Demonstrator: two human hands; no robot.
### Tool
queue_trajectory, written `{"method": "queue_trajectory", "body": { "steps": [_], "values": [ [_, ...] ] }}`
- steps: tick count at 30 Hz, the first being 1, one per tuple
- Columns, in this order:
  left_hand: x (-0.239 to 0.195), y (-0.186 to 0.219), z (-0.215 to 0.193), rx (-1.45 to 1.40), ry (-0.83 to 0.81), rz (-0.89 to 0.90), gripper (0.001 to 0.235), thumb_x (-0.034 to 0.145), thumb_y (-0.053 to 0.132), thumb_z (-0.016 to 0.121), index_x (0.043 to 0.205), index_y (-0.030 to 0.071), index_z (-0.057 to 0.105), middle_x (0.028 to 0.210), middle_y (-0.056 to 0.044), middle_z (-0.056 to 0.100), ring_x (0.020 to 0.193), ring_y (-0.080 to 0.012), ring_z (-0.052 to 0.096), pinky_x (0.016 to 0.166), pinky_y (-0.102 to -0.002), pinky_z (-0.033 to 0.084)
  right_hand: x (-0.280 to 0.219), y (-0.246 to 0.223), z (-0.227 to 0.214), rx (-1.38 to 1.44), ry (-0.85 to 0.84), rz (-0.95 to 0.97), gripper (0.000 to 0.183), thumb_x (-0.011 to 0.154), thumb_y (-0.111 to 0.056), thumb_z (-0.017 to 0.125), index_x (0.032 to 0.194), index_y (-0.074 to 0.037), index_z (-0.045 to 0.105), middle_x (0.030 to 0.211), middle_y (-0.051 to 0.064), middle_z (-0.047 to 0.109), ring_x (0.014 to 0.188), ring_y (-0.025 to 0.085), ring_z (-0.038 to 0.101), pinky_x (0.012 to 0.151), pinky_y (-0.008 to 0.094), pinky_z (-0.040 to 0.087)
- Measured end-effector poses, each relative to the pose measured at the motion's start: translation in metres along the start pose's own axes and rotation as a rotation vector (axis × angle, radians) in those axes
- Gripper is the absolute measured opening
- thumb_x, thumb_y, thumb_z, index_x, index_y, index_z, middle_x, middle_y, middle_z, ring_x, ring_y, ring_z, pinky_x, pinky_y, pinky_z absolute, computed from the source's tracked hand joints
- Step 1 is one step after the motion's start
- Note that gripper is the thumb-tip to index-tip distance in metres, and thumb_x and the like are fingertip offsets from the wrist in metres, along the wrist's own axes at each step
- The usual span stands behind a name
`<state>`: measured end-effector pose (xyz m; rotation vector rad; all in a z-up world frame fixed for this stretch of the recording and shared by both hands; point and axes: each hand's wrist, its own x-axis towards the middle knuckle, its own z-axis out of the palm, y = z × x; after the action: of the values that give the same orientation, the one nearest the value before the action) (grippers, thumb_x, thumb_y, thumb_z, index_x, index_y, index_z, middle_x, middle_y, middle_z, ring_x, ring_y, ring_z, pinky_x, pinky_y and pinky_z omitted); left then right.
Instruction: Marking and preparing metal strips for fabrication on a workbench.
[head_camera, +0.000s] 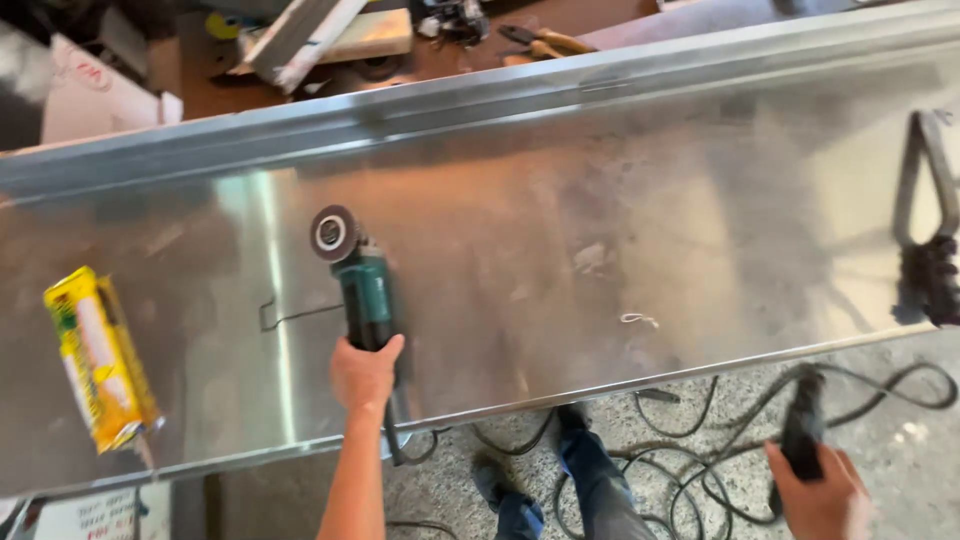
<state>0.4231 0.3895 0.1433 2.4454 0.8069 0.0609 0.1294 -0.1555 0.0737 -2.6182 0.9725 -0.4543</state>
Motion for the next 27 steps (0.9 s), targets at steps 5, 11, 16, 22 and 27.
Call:
{"method": "queue_trajectory", "body": {
  "steps": [5,11,16,22,27],
  "values": [
    [-0.04,0.108,0.084,0.022,0.006,0.13,0.065,0.06,0.044,0.093,0.103,0.001,0.07,0.096,-0.023,0.074,0.091,-0.0441,0.07,0.079,-0.055,0.055,0.109,-0.069,0.016,0.096,-0.056,-0.16,0.036,0.088,-0.035,0.079,0.098,-0.002,0.067,0.092,0.019,0.064,0.085,0.042,0.063,0.073,0.049,0.051],
    [-0.077,0.167,0.155,0.072,0.02,0.233,0.07,0.06,0.041,0.092,0.109,0.0,0.064,0.107,-0.021,0.069,0.103,-0.0429,0.064,0.087,-0.055,0.052,0.209,-0.087,0.092,0.131,-0.062,-0.174,0.038,0.084,-0.032,0.079,0.104,-0.002,0.067,0.098,0.023,0.064,0.089,0.046,0.063,0.076,0.054,0.053],
    [-0.085,0.181,0.156,0.23,0.081,0.256,0.076,0.062,0.045,0.091,0.115,0.001,0.058,0.108,-0.021,0.064,0.108,-0.0417,0.06,0.093,-0.052,0.05,0.217,-0.09,0.124,0.09,-0.208,-0.097,0.039,0.088,-0.035,0.078,0.108,-0.003,0.068,0.105,0.022,0.064,0.093,0.046,0.065,0.078,0.054,0.053],
    [-0.085,0.191,0.159,0.236,0.016,0.212,0.074,0.066,0.044,0.088,0.116,0.002,0.055,0.11,-0.02,0.063,0.109,-0.0408,0.059,0.092,-0.052,0.051,0.209,-0.08,0.139,0.098,-0.172,-0.103,0.055,0.086,-0.041,0.078,0.123,-0.002,0.066,0.113,0.023,0.064,0.106,0.044,0.063,0.085,0.052,0.054],
    [-0.085,0.176,0.169,0.179,0.114,0.266,0.079,0.065,0.042,0.087,0.121,-0.001,0.052,0.114,-0.022,0.061,0.11,-0.0424,0.058,0.091,-0.053,0.051,0.205,-0.052,0.155,0.066,-0.21,-0.238,0.069,0.088,-0.053,0.078,0.129,0.0,0.064,0.121,0.023,0.066,0.119,0.043,0.06,0.098,0.051,0.052]
  ]
}}
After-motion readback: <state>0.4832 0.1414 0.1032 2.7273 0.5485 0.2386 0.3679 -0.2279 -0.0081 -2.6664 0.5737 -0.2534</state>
